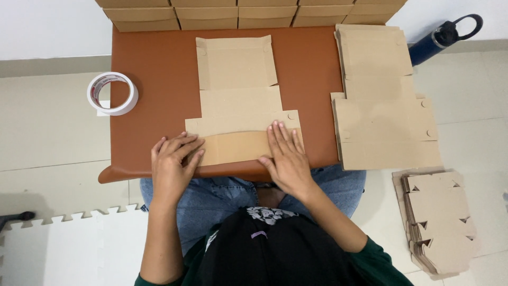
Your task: The person assembles a flat cardboard box by folding the side flaps and tucking the tabs into slots to form a rectangular container. The person then places the completed box on a stack of similar boxes.
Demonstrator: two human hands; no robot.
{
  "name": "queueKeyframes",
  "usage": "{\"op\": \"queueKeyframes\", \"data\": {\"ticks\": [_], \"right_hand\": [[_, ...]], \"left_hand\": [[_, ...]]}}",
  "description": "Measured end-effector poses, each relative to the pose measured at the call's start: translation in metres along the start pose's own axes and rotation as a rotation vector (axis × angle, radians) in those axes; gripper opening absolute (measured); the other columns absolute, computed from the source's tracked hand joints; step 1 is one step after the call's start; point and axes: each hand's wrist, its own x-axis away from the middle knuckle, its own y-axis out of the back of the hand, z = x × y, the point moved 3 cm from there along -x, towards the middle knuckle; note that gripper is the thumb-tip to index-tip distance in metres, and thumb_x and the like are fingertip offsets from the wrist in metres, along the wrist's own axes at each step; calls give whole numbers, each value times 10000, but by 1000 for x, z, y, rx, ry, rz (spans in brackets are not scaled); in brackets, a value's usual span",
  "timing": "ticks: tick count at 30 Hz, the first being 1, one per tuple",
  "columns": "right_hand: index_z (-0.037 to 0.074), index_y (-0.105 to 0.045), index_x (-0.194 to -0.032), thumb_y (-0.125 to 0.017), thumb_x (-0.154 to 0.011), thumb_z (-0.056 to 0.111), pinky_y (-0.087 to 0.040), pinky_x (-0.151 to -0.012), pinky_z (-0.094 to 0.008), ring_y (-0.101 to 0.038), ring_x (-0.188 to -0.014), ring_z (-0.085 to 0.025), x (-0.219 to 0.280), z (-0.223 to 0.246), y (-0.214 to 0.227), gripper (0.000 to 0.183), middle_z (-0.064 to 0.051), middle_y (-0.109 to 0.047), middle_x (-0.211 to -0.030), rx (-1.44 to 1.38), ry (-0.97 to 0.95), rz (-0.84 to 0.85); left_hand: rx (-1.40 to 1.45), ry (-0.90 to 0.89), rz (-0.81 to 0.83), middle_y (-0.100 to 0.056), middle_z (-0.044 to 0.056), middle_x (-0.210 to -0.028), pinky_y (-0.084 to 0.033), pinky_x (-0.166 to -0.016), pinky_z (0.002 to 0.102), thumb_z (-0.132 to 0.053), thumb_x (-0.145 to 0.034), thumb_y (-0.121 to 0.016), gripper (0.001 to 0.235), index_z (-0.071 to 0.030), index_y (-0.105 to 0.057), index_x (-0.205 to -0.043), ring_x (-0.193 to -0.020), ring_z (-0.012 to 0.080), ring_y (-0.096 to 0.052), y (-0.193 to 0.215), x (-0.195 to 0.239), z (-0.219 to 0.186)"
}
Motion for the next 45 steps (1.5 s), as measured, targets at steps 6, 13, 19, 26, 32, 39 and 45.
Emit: {"op": "queueKeyframes", "data": {"ticks": [6,13,19,26,32,39,45], "right_hand": [[-90,-320,-1526,-509,-990,525,-111,-1240,-509,-257,-1511,-409,-21,52,-27,837,-328,-313,-1584,11,186,-8],[-99,-343,-1508,-470,-947,597,-142,-1266,-477,-285,-1515,-394,-45,119,-59,902,-316,-355,-1569,-67,348,-67],[-72,-308,-1539,-454,-988,531,-128,-1266,-468,-254,-1530,-378,-41,103,-53,830,-293,-322,-1596,-86,353,-31],[-60,-277,-1554,-492,-996,485,-158,-1237,-495,-241,-1515,-408,-5,25,-19,809,-308,-276,-1605,1,215,47],[-2,-244,-1588,-457,-1010,512,-140,-1236,-464,-196,-1535,-358,14,-32,7,803,-236,-229,-1649,95,45,121],[115,-308,-1585,-596,-849,730,-224,-1165,-505,-269,-1483,-330,5,-30,29,1001,-166,-313,-1606,49,-22,182],[241,-388,-1551,-689,-833,585,-322,-1100,-462,-368,-1407,-267,22,-44,28,851,-50,-404,-1542,113,51,209]], "left_hand": [[96,-27,21,-745,-9,-1148,-284,-1176,457,-169,-928,-727,292,-185,-732,-1220,-1238,210,-619,0,1,13],[150,-63,-20,-737,72,-1177,-317,-1148,504,-42,-882,-723,549,-67,-588,-1414,-1194,287,-624,4,4,10],[141,-47,20,-734,44,-1187,-311,-1161,496,-46,-913,-680,491,-103,-606,-1395,-1217,264,-615,1,3,14],[40,-40,85,-727,6,-1146,-271,-1193,473,-97,-964,-631,350,-168,-689,-1301,-1256,226,-597,1,3,11],[-123,-99,204,-613,28,-1250,-195,-1217,509,-482,-757,-786,742,-219,-601,-1426,-1279,258,-509,4,3,-1],[-227,-154,270,-533,28,-1303,-176,-1214,522,-558,-585,-891,1029,-252,-516,-1493,-1264,264,-439,0,6,0],[-178,-177,216,-600,-30,-1204,-290,-1178,469,-287,-764,-826,562,-301,-686,-1308,-1175,226,-513,-5,25,18]]}}
